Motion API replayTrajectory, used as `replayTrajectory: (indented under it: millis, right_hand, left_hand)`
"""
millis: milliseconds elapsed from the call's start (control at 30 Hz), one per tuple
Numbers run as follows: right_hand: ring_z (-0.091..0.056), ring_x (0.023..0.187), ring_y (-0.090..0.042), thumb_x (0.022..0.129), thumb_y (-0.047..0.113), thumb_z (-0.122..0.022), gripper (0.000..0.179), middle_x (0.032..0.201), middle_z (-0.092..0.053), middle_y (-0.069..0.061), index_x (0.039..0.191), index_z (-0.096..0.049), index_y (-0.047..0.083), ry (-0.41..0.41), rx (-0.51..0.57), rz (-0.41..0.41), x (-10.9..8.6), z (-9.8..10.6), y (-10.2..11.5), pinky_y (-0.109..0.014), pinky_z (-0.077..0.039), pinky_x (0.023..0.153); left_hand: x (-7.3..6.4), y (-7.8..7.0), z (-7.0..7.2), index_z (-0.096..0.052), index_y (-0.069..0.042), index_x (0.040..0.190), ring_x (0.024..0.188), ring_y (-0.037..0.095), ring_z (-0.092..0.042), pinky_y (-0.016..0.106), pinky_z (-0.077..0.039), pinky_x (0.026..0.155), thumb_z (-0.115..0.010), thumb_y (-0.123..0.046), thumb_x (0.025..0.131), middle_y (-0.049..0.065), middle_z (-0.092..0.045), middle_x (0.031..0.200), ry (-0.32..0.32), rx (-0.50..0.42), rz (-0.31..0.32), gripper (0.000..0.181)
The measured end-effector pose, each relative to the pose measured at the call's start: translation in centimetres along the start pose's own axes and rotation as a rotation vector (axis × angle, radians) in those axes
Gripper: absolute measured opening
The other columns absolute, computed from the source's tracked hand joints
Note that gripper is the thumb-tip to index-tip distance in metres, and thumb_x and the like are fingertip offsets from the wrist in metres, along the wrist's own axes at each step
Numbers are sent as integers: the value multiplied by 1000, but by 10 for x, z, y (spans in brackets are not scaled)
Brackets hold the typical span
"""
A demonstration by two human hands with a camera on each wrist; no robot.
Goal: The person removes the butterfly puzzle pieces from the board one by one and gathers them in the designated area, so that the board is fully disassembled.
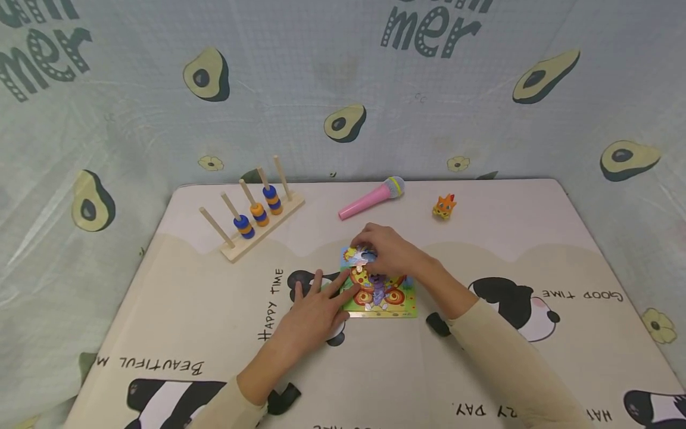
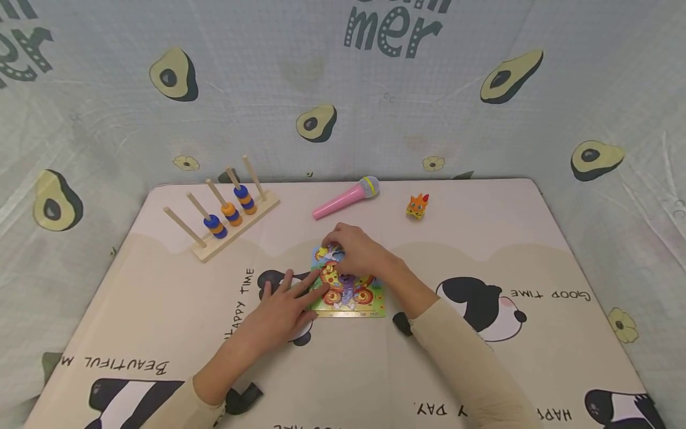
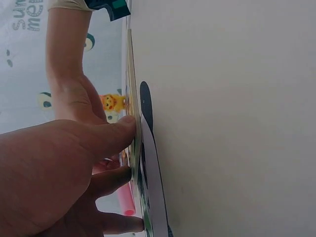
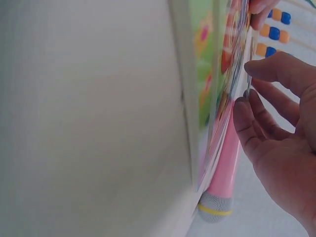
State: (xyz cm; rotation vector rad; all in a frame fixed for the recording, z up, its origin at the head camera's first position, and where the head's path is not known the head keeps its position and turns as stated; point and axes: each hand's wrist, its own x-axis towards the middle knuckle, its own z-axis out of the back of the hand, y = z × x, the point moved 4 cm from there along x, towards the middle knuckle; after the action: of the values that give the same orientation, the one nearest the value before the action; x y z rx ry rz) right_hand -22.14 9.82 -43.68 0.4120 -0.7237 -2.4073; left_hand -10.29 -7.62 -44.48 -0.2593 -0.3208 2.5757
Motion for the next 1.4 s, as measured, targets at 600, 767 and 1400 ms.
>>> replayTrajectory:
  millis: [600,767,1400]
  right_hand:
    - [-60,102,-21,86,10,-79,41,119,-65,-4,127,-73,11,-124,56,-65,-39,35,-47,-37,-53,87]
    - [-59,107,-23,85,6,-79,43,118,-66,-6,127,-72,9,-141,27,-95,-50,42,-60,-40,-52,91]
    - [-61,104,-26,83,2,-78,45,118,-66,-10,128,-72,6,-150,-12,-120,-72,50,-90,-40,-52,86]
  left_hand:
    - [0,3,-1,-48,-28,157,150,58,-31,85,-33,103,-59,-38,106,1,-32,171,-1,-3,-7,53]
    - [0,3,-2,-49,-28,157,150,57,-31,85,-33,103,-60,-37,106,2,-33,171,-2,-2,-7,53]
    - [1,1,-1,-49,-29,157,149,58,-33,85,-34,101,-60,-38,106,2,-35,170,-8,31,-20,53]
